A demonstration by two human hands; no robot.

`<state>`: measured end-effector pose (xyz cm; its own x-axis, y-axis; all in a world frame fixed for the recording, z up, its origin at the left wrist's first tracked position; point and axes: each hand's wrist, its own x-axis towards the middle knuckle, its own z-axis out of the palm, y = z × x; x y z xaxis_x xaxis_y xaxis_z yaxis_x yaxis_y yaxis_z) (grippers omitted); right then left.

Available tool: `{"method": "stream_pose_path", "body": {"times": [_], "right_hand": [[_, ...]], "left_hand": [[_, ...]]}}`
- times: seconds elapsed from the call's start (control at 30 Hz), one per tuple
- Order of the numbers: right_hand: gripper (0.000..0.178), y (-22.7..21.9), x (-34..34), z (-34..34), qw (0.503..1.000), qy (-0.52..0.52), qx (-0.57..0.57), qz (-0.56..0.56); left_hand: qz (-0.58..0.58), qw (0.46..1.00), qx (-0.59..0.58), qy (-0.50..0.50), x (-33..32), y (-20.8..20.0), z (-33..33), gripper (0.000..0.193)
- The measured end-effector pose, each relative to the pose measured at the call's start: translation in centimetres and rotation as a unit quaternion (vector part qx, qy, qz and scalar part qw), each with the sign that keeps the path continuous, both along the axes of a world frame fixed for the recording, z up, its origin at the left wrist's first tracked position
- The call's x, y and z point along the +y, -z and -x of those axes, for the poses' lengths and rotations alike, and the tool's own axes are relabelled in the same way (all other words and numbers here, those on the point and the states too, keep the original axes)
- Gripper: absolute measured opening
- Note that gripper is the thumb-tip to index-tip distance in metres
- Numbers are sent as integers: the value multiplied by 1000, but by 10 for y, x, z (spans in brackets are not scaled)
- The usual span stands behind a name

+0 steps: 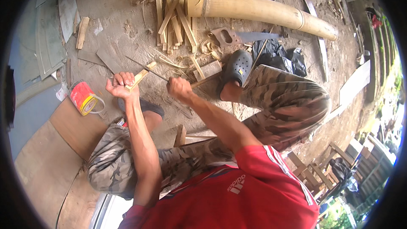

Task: The person sits on the floor and uses a machete to shave and shape a thin bamboo stick. They repeatedly scrape the surface to smooth and thin the piece, then place it on a nearby bamboo stool.

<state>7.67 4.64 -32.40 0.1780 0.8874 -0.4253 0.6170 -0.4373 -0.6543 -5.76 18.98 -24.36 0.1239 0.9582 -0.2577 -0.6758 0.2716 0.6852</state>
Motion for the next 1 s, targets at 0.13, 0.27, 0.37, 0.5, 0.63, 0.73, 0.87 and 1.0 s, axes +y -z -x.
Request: {"method": "stream_pose_path", "body": {"times": [0.13, 0.27, 0.37, 0.5, 0.63, 0.73, 0.87, 1.0], "right_hand": [[25, -12, 1, 1, 999, -36, -13, -24], [24, -6, 2, -4, 1000, -20, 3, 24], [24, -19, -6, 3, 999, -24, -5, -24], [25, 12, -1, -12, 998, -10, -23, 56], [32, -4, 11, -11, 997, 8, -1, 72], [35, -9, 22, -11, 987, 28, 66, 146], [37, -36, 33, -14, 982, 57, 124, 132], [34, -39, 31, -1, 993, 93, 40, -62]], "left_hand": [[14, 999, -4, -38, 3, 0, 6, 57], [-1, 1000, -12, -22, 8, 5, 10, 57], [-1, 999, -16, -33, 11, 4, 15, 57], [5, 999, 12, -46, 14, 1, -2, 58], [28, 995, 54, -83, 32, -19, -32, 56], [-52, 994, 95, -25, 48, -16, -44, 52], [-58, 991, 121, 3, 64, -12, -47, 48], [-60, 992, 110, 5, 67, -11, -51, 46]]}}
